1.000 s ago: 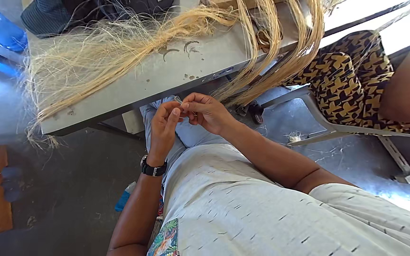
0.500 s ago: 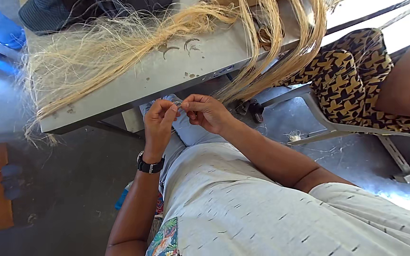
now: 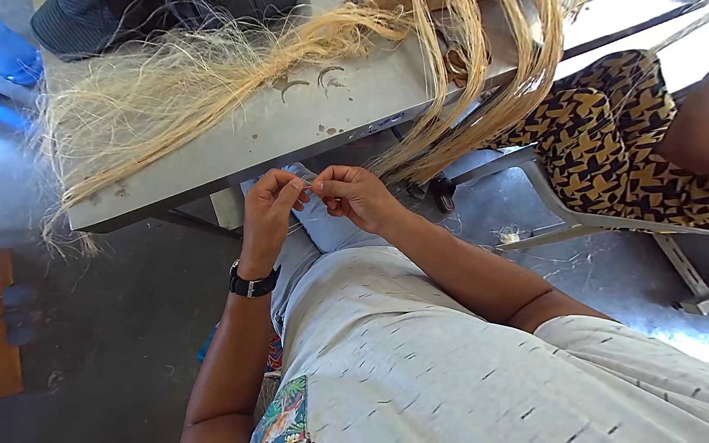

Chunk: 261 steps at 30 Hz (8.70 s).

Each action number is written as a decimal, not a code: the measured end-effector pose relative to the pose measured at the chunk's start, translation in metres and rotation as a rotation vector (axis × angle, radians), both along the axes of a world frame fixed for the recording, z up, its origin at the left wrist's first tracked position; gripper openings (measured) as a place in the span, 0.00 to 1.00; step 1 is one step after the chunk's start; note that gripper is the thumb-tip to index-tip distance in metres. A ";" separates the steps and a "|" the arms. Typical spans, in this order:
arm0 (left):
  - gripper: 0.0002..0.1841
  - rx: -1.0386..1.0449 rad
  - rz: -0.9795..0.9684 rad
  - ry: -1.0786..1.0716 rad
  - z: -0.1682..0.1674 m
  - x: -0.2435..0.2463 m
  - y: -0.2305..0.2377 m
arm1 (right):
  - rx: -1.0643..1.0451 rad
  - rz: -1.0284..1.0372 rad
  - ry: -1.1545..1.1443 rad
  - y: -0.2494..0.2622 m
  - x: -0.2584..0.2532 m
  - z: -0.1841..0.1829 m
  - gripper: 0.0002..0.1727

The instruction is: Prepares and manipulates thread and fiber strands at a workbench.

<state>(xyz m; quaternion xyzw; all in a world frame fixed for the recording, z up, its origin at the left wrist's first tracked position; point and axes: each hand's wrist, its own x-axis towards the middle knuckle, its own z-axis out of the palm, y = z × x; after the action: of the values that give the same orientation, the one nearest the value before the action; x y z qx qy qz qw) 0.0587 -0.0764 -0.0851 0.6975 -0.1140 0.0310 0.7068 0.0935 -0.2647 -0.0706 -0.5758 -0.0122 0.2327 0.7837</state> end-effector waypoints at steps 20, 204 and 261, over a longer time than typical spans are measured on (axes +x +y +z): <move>0.10 -0.055 -0.215 0.207 -0.049 0.001 0.008 | 0.400 -0.009 0.177 -0.035 0.035 0.001 0.10; 0.17 0.978 0.190 0.222 -0.179 0.016 -0.003 | -1.618 -0.410 -0.270 -0.155 0.215 0.051 0.18; 0.17 1.005 0.134 0.259 -0.178 0.024 -0.008 | -1.251 0.265 0.559 -0.296 -0.039 -0.260 0.34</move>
<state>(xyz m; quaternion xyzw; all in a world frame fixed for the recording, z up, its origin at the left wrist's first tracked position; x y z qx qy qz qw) 0.0825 -0.0840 -0.2627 0.9544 0.0186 -0.0687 0.2898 0.0542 -0.5604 -0.3304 -0.8312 0.2562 0.4291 0.2436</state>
